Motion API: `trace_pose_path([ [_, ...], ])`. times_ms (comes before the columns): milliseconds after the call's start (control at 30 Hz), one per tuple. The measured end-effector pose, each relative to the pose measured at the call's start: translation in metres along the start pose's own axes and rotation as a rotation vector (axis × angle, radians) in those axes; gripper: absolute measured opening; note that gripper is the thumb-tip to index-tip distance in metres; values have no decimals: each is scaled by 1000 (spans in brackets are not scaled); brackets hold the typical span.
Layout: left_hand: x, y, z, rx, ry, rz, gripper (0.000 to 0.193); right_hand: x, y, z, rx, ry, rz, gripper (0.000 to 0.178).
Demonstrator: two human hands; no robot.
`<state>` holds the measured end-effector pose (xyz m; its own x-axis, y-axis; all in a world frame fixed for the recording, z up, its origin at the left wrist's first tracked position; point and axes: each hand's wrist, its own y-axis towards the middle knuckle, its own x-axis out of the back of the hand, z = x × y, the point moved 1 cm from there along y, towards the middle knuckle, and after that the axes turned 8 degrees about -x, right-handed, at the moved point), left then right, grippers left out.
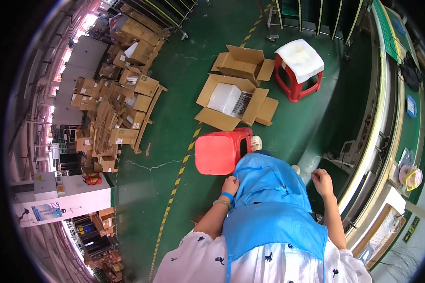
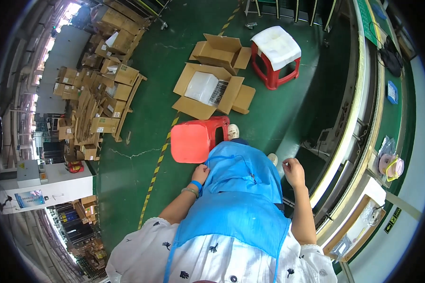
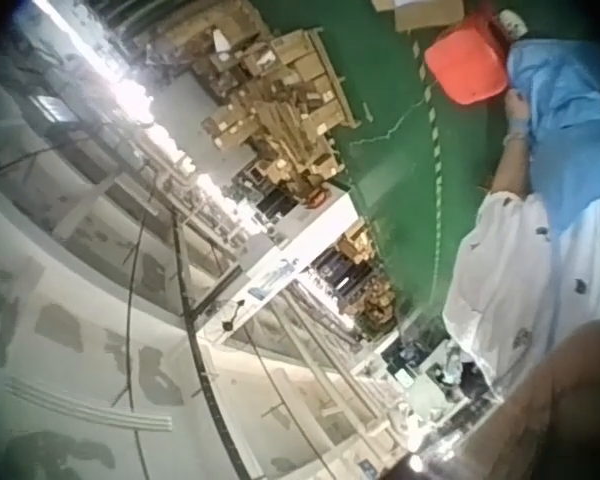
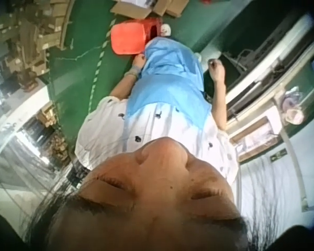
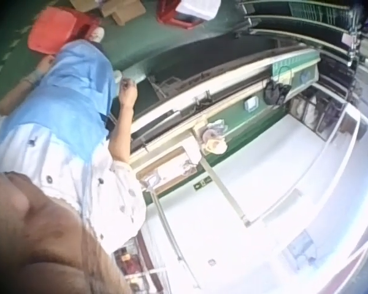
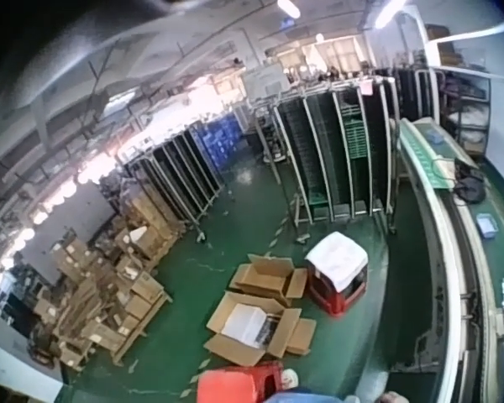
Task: The person assembles electronics components and seven-segment displays onto a printed circuit board by hand, taking the components from a shipping box and placing them on the board.
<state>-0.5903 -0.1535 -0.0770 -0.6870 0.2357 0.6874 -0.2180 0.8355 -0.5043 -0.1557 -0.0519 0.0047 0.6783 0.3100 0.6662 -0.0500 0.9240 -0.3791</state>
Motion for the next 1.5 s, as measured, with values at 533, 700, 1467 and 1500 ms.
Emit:
trace_pose_path([
  [533,120,232,118,88,-182,243,33,-168,163,167,-290,11,322,22],
  [700,124,318,147,91,-239,148,32,-238,279,236,-165,-10,425,25],
  [1467,-112,675,160,851,-1524,-141,105,-581,715,95,-1150,226,117,75],
  [1500,-121,680,162,836,-1524,-126,104,-584,725,85,-1136,172,82,78],
])
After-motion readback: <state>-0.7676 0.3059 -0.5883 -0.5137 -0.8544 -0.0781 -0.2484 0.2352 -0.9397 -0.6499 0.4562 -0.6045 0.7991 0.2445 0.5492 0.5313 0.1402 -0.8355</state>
